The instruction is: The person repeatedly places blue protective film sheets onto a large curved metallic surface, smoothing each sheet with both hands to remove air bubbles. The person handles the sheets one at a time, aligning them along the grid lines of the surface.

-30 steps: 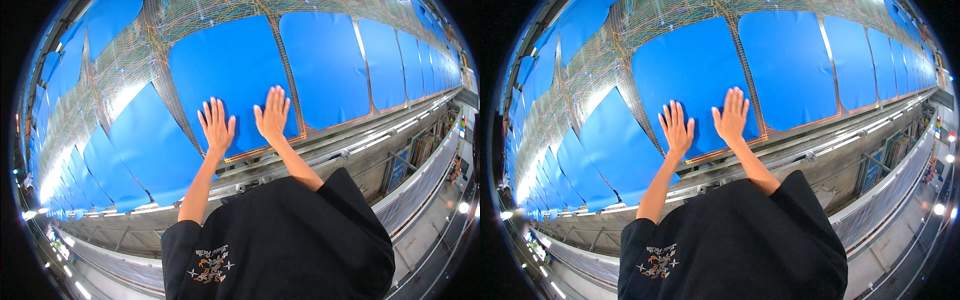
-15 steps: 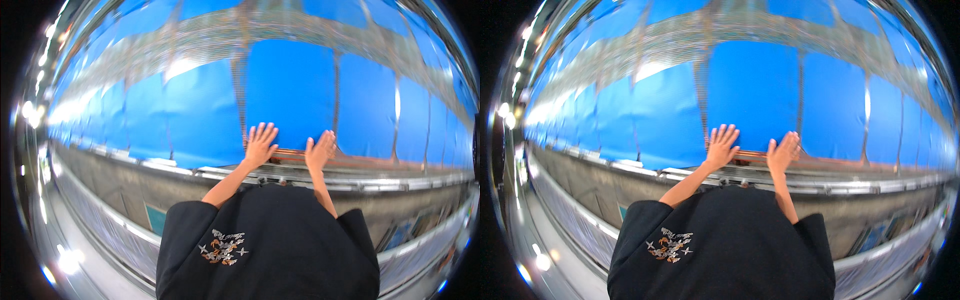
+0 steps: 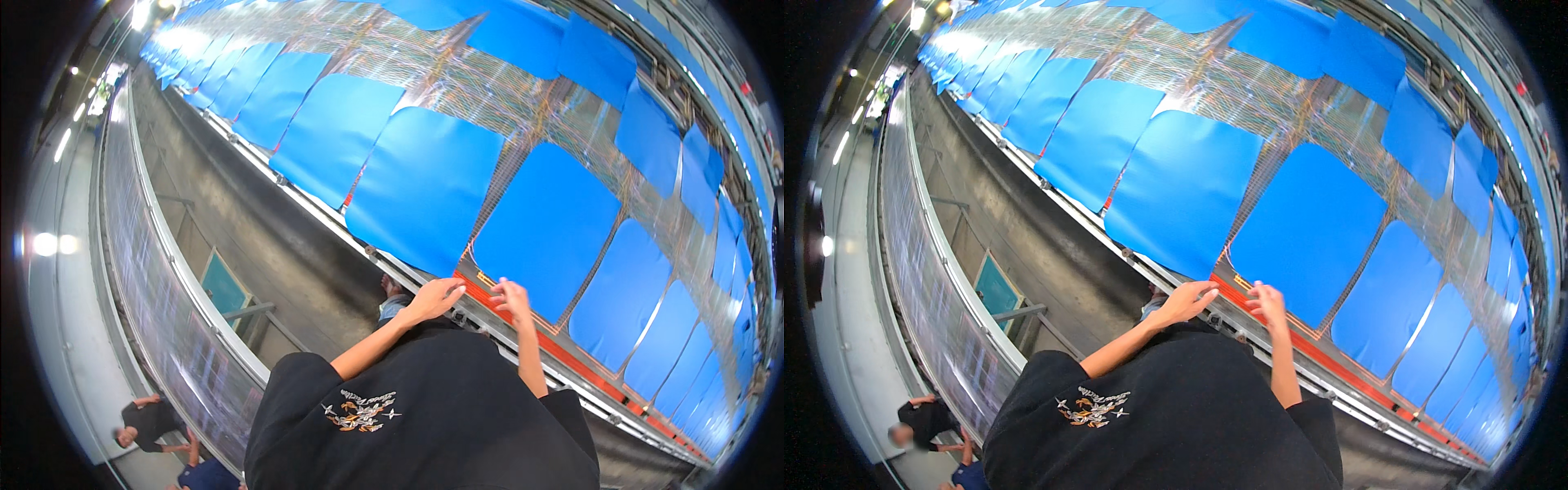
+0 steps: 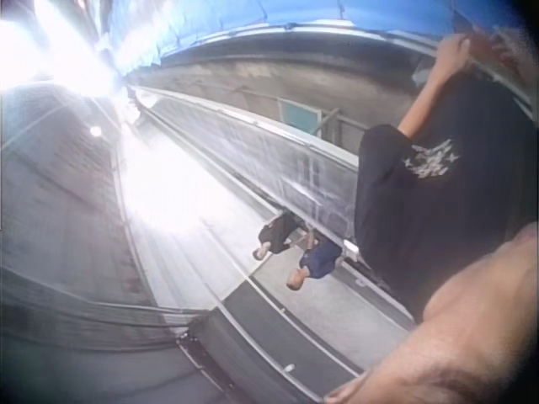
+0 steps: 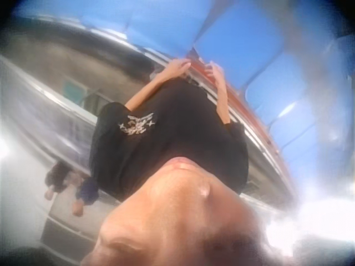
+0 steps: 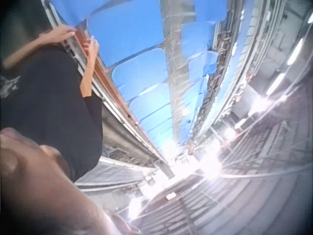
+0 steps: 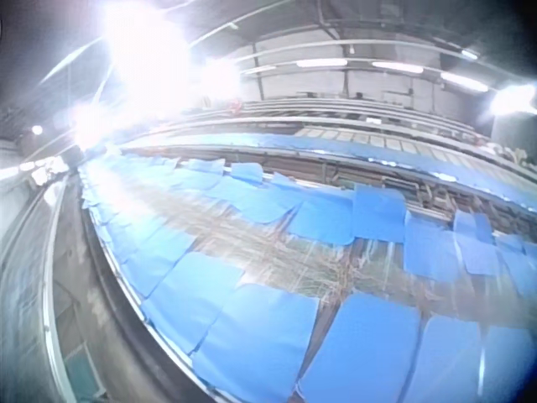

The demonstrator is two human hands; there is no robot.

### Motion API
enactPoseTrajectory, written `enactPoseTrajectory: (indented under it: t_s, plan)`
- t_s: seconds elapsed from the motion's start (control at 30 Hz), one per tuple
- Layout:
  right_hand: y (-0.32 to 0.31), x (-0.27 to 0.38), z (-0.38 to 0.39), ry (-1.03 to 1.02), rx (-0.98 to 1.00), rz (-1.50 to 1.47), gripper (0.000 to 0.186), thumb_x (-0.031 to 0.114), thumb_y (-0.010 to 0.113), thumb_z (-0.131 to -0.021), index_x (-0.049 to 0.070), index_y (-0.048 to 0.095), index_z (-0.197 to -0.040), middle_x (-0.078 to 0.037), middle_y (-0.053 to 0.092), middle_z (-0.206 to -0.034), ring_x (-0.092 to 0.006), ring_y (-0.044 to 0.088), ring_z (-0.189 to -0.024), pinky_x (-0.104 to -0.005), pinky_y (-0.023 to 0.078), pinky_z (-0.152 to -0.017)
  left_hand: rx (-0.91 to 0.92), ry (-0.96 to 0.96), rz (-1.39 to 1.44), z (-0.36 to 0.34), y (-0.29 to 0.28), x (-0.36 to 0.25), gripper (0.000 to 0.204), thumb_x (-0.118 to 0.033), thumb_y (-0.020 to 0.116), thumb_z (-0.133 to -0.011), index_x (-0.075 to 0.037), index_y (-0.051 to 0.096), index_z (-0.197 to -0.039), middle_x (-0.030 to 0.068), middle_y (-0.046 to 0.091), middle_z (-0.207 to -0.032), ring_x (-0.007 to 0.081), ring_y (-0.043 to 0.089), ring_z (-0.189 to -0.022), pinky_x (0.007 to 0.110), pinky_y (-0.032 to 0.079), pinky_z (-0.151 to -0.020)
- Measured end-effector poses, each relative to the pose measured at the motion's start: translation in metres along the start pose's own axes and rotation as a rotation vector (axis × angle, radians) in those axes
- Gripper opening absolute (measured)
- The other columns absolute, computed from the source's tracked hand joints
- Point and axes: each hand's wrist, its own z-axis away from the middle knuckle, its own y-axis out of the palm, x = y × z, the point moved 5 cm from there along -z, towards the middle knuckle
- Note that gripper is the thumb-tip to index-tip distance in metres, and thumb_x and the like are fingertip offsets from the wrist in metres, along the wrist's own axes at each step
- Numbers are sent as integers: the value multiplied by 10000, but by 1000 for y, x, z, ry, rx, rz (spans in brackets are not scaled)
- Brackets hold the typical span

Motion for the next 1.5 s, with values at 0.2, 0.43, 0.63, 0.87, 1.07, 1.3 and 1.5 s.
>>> enactPoseTrajectory:
  t_s: [0.2, 0.43, 0.63, 0.87, 1.07, 1.3, 1.5]
  plan:
    - [136, -17, -40, 94, -54, -229, 366, 384, 797, -919, 68, 631, -996, -31, 638, -844, -208, 744, -720, -305, 541, -503, -128, -127, 99, 60, -98, 36, 410, -306, 599, -1039, 12, 678, -1285, 211, 751, -1136, 337, 731, -998, 425, 557, -887]
    - [161, 9, -67, 63, -347, -153, 341, 394, 803, -910, 127, 607, -832, -1, 555, -647, -119, 467, -454, -296, 337, -386, -255, -209, 285, 106, -202, 104, 403, -334, 619, -1026, -12, 703, -1253, 190, 773, -1020, 273, 750, -925, 386, 568, -842]
    - [218, 200, 33, -505, -308, -349, 131, 234, 697, -996, 163, 661, -892, 47, 637, -733, -61, 550, -548, -245, 365, -434, 33, -482, 830, 89, -247, 186, 778, -661, 398, -1055, -8, 554, -1447, 159, 689, -1323, 222, 683, -1081, 380, 536, -942]
    - [223, 288, 208, -801, -487, -188, 171, 175, 692, -995, 55, 716, -1114, 10, 716, -985, -71, 642, -851, -240, 503, -778, 413, -201, 1995, 7, -287, 80, 1087, -840, 524, -883, -32, 328, -1583, 191, 551, -1468, 338, 580, -1311, 526, 490, -1113]
    - [209, 235, 194, -675, -332, -281, 346, 98, 694, -977, 3, 585, -1291, -63, 698, -1124, -124, 659, -1023, -280, 514, -937, 591, -694, 1299, -36, -235, 99, 401, -454, 784, -935, -102, 662, -1082, -8, 624, -814, 161, 663, -728, 371, 653, -772]
    - [201, 282, 184, -998, -441, -530, 492, 122, 584, -1045, -46, 458, -1491, -178, 631, -1313, -240, 639, -1157, -352, 519, -994, 1170, -762, 925, -31, -192, 84, 467, -452, 644, -1038, -79, 638, -1318, -14, 627, -1041, 67, 579, -848, 277, 556, -805]
    - [169, 311, 184, -1230, -610, -900, 506, 122, 583, -1023, -58, 471, -1482, -255, 617, -1354, -329, 660, -1183, -428, 587, -955, 1300, -399, 977, -54, -209, 11, 566, -505, 524, -1075, -84, 563, -1452, 100, 596, -1443, 244, 551, -1333, 422, 411, -1173]
